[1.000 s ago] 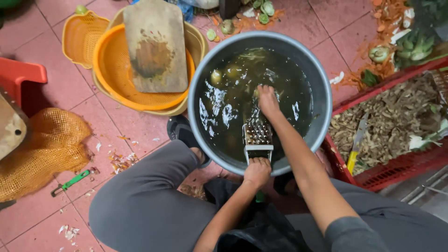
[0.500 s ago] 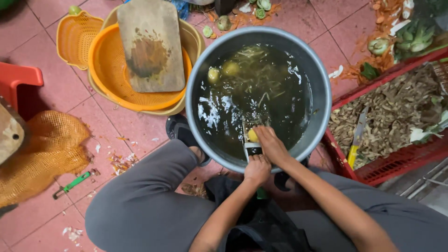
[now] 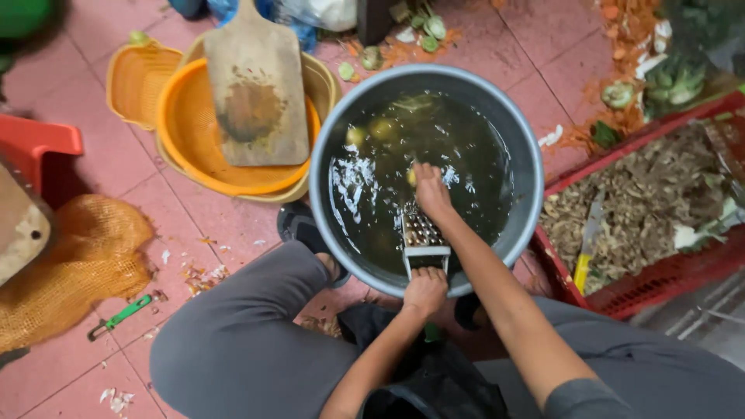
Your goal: Grating potatoes into a basin of water using a manual grater.
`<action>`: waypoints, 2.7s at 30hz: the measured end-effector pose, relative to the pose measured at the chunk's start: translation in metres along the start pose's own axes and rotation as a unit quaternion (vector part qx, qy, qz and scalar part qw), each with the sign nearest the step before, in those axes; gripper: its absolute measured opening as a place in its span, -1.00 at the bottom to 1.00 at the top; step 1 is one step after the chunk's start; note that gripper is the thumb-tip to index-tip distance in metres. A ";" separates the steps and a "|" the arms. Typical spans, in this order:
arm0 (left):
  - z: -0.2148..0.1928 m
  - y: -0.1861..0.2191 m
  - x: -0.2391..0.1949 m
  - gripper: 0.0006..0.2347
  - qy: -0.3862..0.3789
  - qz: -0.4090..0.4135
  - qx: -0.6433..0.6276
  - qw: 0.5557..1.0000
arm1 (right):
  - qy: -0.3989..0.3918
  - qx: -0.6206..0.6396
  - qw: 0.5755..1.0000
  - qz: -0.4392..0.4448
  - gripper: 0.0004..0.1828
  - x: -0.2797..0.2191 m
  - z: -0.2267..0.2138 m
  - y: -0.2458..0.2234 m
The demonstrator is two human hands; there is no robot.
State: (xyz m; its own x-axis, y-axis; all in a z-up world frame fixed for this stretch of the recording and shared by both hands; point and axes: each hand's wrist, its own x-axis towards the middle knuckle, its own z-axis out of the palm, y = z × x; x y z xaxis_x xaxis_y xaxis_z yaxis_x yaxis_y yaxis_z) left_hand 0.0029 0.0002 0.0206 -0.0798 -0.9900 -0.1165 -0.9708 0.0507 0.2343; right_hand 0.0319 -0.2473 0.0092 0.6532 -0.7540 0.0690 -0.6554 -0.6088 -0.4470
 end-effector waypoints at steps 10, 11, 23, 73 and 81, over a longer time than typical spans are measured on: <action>-0.025 0.000 0.000 -0.79 -0.019 -0.010 -0.020 1.000 | -0.033 0.051 0.992 -0.106 -0.47 -0.097 -0.071 -0.023; -0.026 -0.001 0.001 -0.79 -0.022 -0.009 -0.019 1.000 | -0.033 0.054 0.993 -0.104 -0.47 -0.111 -0.080 -0.035; -0.009 -0.001 0.001 -0.80 -0.002 0.006 0.012 1.000 | -0.016 0.034 0.996 -0.085 -0.35 -0.073 -0.053 -0.027; 0.052 -0.002 0.004 -0.77 -0.013 0.018 -0.079 0.997 | -0.018 -0.093 0.994 0.054 -0.59 0.017 0.038 0.050; 0.088 -0.005 0.019 -0.77 0.050 0.000 -0.027 0.998 | 0.097 0.106 0.985 0.098 -0.55 0.015 -0.025 0.040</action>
State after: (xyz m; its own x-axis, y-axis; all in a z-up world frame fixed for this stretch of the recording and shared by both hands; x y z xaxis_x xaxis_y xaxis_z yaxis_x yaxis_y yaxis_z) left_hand -0.0135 -0.0071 -0.0675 -0.0535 -0.9984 -0.0204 -0.9572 0.0454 0.2858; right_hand 0.0063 -0.2889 0.0144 0.4245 -0.8972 0.1222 -0.6544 -0.3972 -0.6434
